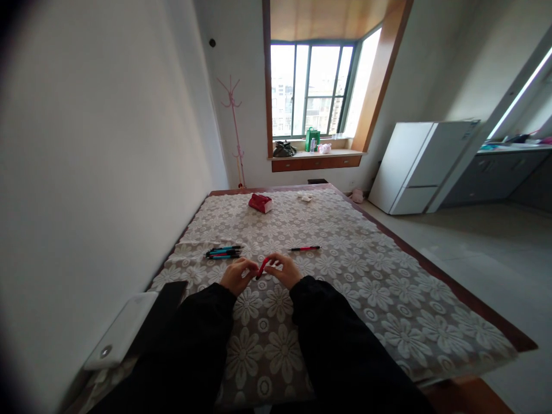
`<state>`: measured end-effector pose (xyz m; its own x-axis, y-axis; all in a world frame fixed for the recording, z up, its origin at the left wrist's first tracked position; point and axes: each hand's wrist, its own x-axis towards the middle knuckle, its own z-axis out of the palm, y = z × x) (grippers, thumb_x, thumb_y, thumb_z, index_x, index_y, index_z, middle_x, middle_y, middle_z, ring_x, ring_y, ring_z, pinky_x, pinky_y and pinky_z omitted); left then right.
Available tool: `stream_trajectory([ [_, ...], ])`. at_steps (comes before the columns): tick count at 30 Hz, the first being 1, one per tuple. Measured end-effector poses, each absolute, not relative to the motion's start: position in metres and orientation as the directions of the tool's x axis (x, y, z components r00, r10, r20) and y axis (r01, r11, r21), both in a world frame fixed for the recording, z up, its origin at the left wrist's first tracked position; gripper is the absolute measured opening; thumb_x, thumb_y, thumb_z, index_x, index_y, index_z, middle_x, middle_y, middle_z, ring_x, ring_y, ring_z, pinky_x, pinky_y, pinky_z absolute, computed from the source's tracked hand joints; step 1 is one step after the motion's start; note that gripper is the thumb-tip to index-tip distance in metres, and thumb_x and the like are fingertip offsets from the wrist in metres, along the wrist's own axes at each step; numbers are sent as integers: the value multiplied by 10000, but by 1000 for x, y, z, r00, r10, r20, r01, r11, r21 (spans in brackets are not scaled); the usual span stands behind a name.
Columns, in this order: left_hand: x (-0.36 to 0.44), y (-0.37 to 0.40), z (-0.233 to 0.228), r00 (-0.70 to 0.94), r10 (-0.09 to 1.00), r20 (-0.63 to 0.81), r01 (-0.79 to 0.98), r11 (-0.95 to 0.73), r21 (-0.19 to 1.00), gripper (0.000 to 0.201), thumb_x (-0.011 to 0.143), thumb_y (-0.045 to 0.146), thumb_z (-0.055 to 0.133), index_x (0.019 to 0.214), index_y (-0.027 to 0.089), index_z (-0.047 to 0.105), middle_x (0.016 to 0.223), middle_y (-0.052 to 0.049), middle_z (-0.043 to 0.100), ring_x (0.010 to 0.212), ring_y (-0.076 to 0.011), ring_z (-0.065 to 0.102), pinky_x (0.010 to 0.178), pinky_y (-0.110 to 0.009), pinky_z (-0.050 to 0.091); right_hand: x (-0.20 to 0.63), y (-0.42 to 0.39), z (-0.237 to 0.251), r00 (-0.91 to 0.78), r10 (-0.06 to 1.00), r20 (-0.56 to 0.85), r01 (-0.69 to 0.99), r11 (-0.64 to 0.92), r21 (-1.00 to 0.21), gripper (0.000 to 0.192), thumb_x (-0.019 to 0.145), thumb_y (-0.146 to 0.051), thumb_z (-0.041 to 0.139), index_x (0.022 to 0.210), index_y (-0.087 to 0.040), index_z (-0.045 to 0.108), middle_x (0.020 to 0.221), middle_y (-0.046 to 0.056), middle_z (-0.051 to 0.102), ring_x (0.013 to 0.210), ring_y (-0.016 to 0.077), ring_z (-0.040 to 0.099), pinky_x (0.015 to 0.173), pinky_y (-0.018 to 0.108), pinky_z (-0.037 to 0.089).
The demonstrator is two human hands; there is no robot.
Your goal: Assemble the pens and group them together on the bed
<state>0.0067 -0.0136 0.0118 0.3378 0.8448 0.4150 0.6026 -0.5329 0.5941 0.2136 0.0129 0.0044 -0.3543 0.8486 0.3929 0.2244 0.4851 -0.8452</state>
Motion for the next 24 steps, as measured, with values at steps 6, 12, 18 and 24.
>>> stream_trajectory([
  [6, 9, -16, 18, 368, 840, 399, 615, -542, 573, 245, 920, 282, 435, 1038, 227, 642, 860, -39, 685, 923, -166, 581, 857, -286, 443, 214, 16, -2, -293, 849, 441, 406, 528, -746, 85, 787, -223, 571, 805, -196, 650, 741, 5, 643, 665, 135, 544, 645, 266, 426],
  [12, 11, -20, 22, 462, 772, 436, 620, -633, 464, 248, 837, 435, 566, 910, 223, 672, 898, -50, 663, 930, -197, 558, 875, -331, 423, 217, 15, -3, -373, 769, 519, 587, 629, -510, 115, 794, -145, 545, 805, -199, 646, 736, 11, 613, 725, 151, 528, 728, 283, 408],
  [18, 22, -31, 24, 640, 666, 384, 560, -746, 361, 495, 588, 633, 716, 897, 248, 686, 909, -42, 648, 933, -231, 535, 867, -363, 410, 226, 19, -5, -404, 759, 510, 665, 627, -406, 148, 807, -144, 563, 878, -217, 671, 798, 28, 616, 834, 183, 530, 800, 307, 405],
  [24, 26, -29, 19, 636, 674, 375, 569, -738, 362, 181, 820, 405, 598, 831, 256, 700, 881, -31, 671, 911, -200, 551, 841, -335, 417, 227, 23, -15, -425, 814, 396, 736, 565, -372, 161, 826, -243, 618, 950, -281, 713, 939, 38, 633, 960, 208, 522, 867, 340, 389],
])
